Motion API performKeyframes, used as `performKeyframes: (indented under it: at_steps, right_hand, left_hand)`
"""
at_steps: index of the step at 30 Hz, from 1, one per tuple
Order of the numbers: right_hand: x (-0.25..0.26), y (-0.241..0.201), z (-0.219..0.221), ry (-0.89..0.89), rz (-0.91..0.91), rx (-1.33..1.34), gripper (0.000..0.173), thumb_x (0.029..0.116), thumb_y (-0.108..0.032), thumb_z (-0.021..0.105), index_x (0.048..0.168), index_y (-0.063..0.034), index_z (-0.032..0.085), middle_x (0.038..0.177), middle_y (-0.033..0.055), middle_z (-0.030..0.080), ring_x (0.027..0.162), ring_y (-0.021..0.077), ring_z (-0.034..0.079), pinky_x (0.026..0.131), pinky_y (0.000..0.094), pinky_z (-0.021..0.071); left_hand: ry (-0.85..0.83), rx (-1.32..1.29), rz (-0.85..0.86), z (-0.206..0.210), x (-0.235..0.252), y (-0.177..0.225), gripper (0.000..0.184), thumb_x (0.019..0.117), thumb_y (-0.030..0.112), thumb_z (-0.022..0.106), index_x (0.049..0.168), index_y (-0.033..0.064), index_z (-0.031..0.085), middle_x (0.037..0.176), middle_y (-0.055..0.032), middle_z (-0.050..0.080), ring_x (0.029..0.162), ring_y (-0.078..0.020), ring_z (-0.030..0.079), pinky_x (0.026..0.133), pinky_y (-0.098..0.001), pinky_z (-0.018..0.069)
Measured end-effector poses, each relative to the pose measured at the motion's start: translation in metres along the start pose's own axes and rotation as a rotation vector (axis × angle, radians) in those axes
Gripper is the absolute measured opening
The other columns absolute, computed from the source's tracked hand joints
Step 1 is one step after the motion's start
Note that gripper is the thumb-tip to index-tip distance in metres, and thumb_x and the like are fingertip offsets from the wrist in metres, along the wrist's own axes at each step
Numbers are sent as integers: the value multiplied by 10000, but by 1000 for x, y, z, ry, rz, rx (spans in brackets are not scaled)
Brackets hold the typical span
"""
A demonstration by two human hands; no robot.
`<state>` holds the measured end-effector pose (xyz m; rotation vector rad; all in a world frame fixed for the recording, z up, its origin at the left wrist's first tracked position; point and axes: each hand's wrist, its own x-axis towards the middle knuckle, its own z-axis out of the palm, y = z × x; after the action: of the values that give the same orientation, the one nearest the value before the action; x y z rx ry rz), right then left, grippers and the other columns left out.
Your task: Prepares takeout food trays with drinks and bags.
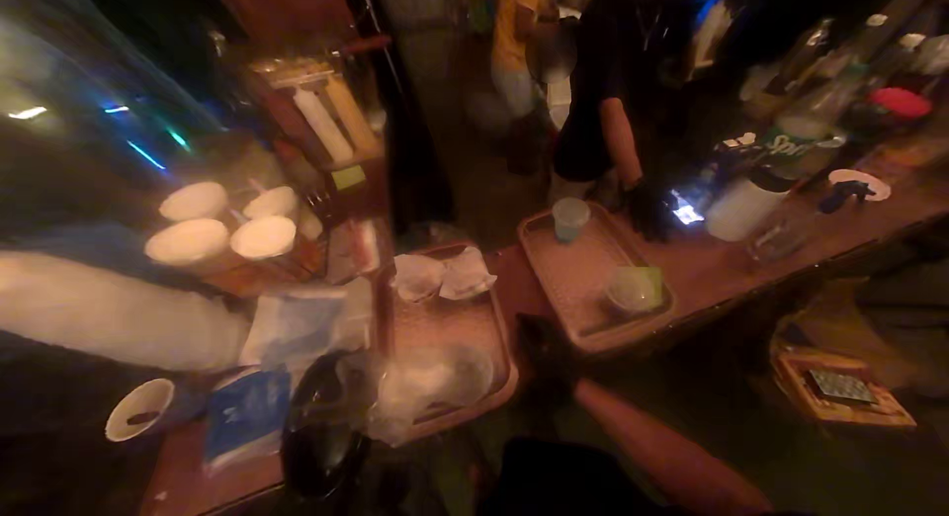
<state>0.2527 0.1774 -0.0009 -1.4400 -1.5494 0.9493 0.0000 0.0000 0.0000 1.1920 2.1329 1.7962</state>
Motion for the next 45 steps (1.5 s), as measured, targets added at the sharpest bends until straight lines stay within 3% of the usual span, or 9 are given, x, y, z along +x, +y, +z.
performKeyframes:
  at_steps: [4,12,16,22,28,31,35,38,45]
  right_hand:
    - [3,12,4,-10,-39,2,419,1015,-331,615,1396,-158,615,1231,21,699,1021,81,691,893,291,602]
    - [2,3,4,3,-55,0,401,1025,-341,602,1376,-148,628,1202,31,702,989,85,691,883,292,600]
    - [0,8,7,32,-78,4,383,1018,-345,621,1361,-174,636,1158,-13,716,942,61,698,837,277,618]
    - [0,12,10,39,-98,13,397,1018,-341,620,1365,-147,635,1183,9,711,978,72,698,869,297,617]
    - [2,10,8,27,-96,-11,404,1020,-357,618,1361,-142,639,1192,22,712,988,79,700,867,291,615]
    - [-1,1,3,-9,-86,-43,411,1014,-296,624,1361,-76,631,1195,76,714,1022,118,699,901,314,603]
    - [0,-12,-1,-67,-40,-100,422,1034,-290,592,1384,-56,612,1271,108,693,1122,149,680,989,341,568]
    - [-2,-15,-2,-56,-33,-130,411,1032,-306,596,1370,-73,629,1281,109,693,1137,163,678,1005,368,557]
    - [-5,-6,-5,-71,-52,-11,384,1066,-252,512,1379,-53,609,1279,114,678,1082,146,685,944,333,586]
  left_hand:
    - [30,60,19,0,-6,-35,589,961,219,706,1414,-61,455,1247,-165,627,1035,-119,670,865,-261,589]
    - [-86,-30,-115,-8,11,33,511,965,111,647,1349,-165,454,1256,-251,598,1080,-182,656,891,-276,570]
    - [12,-33,39,-2,9,-10,479,999,136,648,1392,-66,463,1300,-164,609,1100,-165,656,894,-290,588]
    - [-14,-107,6,-12,-2,-30,458,976,98,655,1338,-116,473,1217,-184,617,1069,-167,658,894,-284,579]
    - [12,-146,-14,-5,9,-3,483,998,98,622,1384,-119,432,1298,-220,587,1140,-215,635,934,-336,576]
    - [31,-217,-181,-6,7,9,439,1018,129,621,1396,-41,478,1297,-176,615,1112,-236,667,914,-411,614]
    - [35,-115,-486,-14,9,47,438,1062,177,539,1446,-19,463,1287,-167,623,1071,-163,648,921,-356,567]
    - [116,-149,-485,-13,8,42,396,1046,161,570,1382,-38,510,1164,-137,655,957,-128,663,830,-310,588]
    - [120,-149,-517,-18,-6,39,364,1050,150,558,1353,-49,516,1132,-145,656,910,-142,679,791,-310,601]
